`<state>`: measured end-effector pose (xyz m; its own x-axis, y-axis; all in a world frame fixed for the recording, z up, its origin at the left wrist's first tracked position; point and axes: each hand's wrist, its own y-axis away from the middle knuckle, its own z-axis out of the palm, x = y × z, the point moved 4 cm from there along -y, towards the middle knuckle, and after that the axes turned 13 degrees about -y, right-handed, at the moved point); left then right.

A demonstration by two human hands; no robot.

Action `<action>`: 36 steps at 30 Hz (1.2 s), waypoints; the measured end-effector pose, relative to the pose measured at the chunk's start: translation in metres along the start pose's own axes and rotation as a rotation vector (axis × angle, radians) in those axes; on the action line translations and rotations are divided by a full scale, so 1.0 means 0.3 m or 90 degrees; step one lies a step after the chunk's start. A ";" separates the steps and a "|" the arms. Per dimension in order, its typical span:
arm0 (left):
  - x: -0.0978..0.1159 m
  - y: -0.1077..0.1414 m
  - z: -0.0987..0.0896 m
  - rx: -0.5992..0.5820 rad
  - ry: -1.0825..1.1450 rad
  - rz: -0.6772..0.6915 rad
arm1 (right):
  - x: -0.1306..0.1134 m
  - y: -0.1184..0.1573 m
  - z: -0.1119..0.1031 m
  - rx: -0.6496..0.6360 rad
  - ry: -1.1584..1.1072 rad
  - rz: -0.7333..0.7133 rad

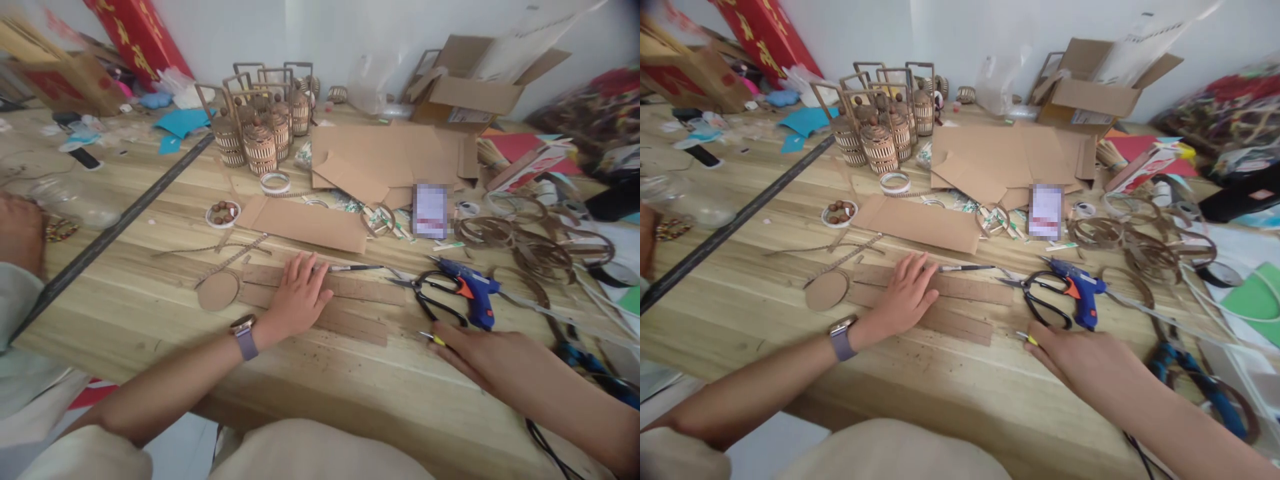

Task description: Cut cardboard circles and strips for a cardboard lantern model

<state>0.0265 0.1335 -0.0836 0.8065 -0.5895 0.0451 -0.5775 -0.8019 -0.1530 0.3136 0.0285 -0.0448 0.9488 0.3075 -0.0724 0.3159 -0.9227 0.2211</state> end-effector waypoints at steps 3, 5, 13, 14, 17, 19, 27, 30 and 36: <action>-0.080 -0.011 -0.031 0.072 0.065 -0.043 | -0.128 -0.089 -0.053 -0.031 -0.021 -0.077; -0.136 -0.006 -0.054 0.121 0.038 -0.061 | -0.238 -0.164 -0.082 -0.028 -0.036 -0.127; -0.180 0.051 -0.014 0.032 -0.152 -0.065 | -0.517 -0.387 -0.115 -0.125 -0.041 -0.114; -0.175 0.052 -0.010 0.024 -0.154 -0.061 | -0.526 -0.397 -0.111 -0.128 -0.039 -0.116; -0.169 0.050 -0.012 0.019 -0.149 -0.051 | -0.523 -0.411 -0.086 -0.148 -0.028 -0.108; -0.169 0.049 -0.018 0.020 -0.144 -0.049 | -0.511 -0.413 -0.067 -0.158 -0.019 -0.098; -0.168 0.049 -0.018 0.005 -0.140 -0.050 | -0.514 -0.404 -0.065 -0.157 0.001 -0.105; -0.167 0.049 -0.018 0.009 -0.142 -0.052 | -0.524 -0.407 -0.062 -0.152 0.012 -0.103; -0.166 0.051 -0.014 0.014 -0.141 -0.049 | -0.558 -0.421 -0.077 -0.164 0.016 -0.134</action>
<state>-0.0231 0.1503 -0.0839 0.8575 -0.4888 -0.1606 -0.5122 -0.8401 -0.1784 0.1149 0.0988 -0.0382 0.8617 0.4932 -0.1190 0.4907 -0.7505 0.4427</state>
